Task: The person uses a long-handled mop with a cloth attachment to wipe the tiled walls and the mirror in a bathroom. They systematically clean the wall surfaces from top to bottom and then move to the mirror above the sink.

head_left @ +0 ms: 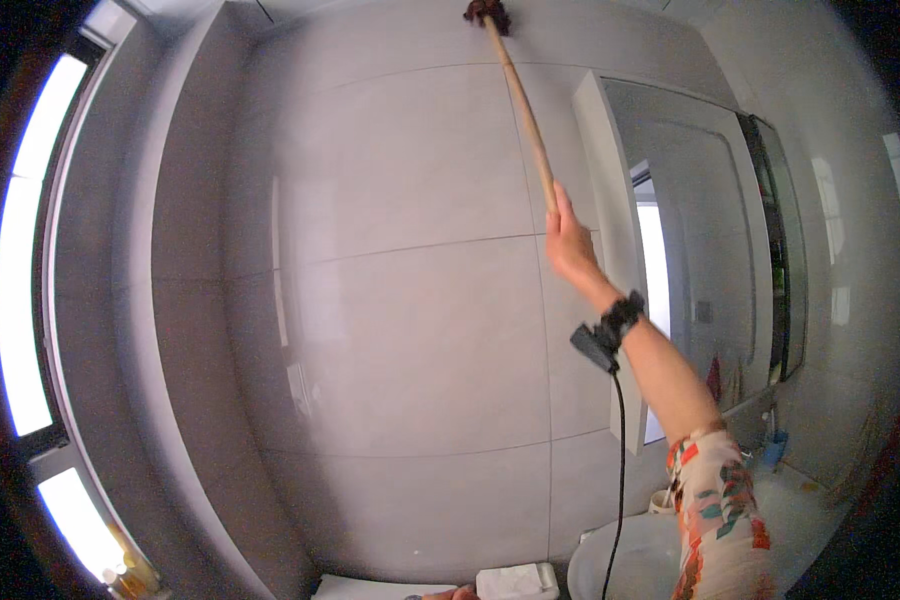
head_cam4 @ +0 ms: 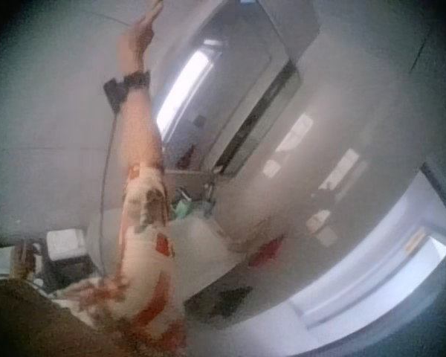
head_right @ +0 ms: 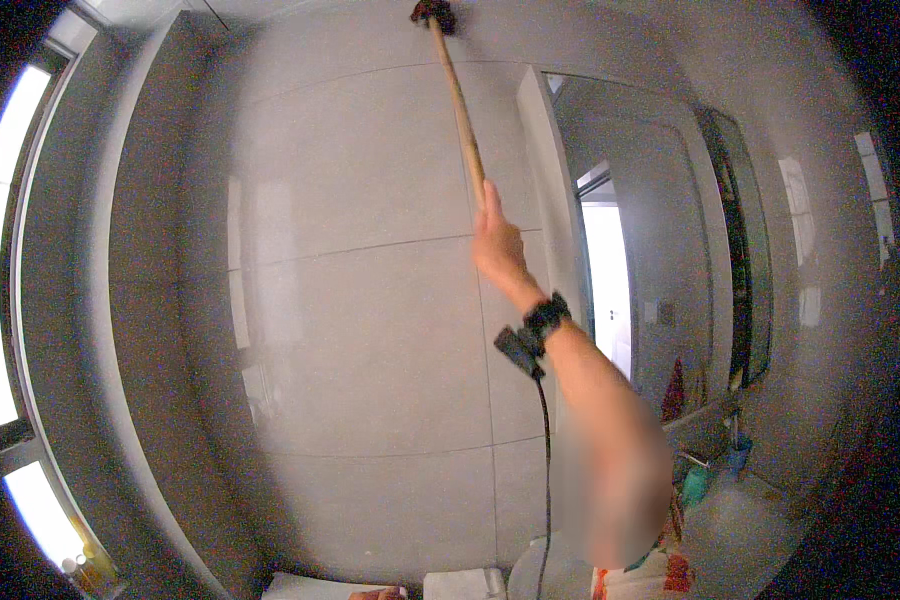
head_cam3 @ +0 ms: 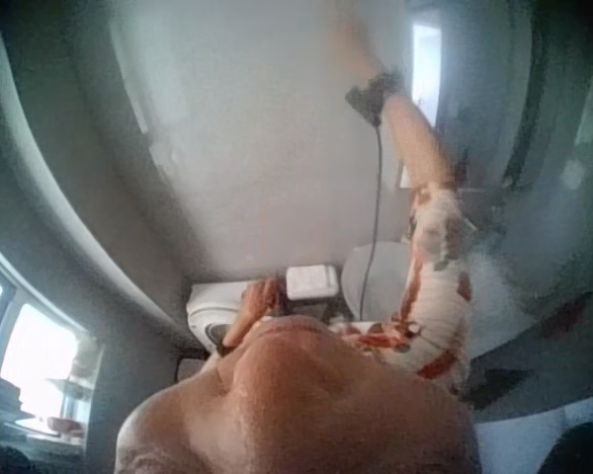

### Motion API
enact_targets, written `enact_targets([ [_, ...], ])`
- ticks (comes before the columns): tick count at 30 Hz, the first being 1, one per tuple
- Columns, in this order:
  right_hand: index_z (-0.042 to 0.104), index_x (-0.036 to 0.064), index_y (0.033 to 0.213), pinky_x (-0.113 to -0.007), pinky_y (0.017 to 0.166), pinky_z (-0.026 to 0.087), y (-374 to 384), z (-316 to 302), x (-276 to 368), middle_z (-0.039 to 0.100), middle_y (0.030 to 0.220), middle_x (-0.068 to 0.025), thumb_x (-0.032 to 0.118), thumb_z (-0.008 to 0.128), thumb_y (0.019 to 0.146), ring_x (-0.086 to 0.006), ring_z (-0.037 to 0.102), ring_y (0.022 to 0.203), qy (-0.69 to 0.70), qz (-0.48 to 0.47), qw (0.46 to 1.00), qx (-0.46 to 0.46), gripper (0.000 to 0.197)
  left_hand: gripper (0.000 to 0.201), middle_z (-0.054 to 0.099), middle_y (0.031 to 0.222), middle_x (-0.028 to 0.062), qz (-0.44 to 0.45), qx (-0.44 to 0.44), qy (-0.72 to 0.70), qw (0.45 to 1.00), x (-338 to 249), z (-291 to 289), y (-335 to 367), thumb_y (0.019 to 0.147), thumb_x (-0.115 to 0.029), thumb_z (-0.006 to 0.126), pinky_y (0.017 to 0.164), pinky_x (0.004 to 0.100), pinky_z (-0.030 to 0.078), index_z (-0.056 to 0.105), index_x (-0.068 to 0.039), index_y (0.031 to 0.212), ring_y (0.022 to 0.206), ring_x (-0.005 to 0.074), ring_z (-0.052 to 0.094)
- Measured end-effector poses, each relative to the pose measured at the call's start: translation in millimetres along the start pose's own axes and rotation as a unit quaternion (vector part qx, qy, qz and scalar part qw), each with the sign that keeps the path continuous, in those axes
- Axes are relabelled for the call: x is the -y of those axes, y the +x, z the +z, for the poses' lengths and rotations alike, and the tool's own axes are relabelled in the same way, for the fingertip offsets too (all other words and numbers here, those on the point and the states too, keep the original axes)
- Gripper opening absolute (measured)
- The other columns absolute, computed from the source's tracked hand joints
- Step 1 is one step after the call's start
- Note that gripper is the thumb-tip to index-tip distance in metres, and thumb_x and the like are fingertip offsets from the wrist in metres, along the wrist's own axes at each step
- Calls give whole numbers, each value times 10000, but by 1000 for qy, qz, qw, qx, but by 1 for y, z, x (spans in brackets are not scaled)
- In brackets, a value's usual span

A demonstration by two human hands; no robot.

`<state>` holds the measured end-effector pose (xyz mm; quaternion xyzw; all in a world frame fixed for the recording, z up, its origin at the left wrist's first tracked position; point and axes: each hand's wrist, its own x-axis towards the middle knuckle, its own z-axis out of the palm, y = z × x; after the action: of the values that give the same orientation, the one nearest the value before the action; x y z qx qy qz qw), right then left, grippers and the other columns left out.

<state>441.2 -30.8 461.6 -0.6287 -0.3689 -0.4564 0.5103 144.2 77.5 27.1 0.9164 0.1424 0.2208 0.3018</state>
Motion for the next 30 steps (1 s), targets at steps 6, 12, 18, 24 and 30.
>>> enact_targets([
  [6,175,213,1328,-443,578,481,61,-3,66,567,731,-199,215,345,890,-334,584,608,67,29,997,32,469,101,566,783,177,82,-125,59,987,65,34,-28,787,-155,473,578,426,422,545,-86,799,708,330,545],
  [12,151,226,1339,-399,476,479,63,3,89,570,730,-181,255,332,894,-297,572,526,55,63,995,57,481,91,556,792,181,-70,-15,-274,959,30,-5,-34,794,-123,508,609,435,425,547,-75,862,720,350,526],
  [18,134,204,1359,-369,428,419,20,35,29,550,664,-154,248,338,904,-244,542,482,45,-20,998,25,500,304,551,642,74,-149,3,-308,940,12,-15,-36,880,-277,411,527,310,401,560,-46,749,585,176,503],
  [24,112,183,1368,-355,434,412,-145,41,-11,524,609,-137,190,378,905,-236,527,462,80,-10,995,52,534,328,503,540,19,-116,53,-345,930,15,-2,-39,889,-282,423,463,265,369,552,-30,723,489,118,455],
  [30,100,145,1372,-322,468,426,-294,4,-12,550,682,-159,122,382,894,-199,545,512,87,113,979,146,555,332,494,520,18,-79,87,-286,951,19,4,-36,897,-282,413,452,263,365,553,-37,722,475,109,455],
])
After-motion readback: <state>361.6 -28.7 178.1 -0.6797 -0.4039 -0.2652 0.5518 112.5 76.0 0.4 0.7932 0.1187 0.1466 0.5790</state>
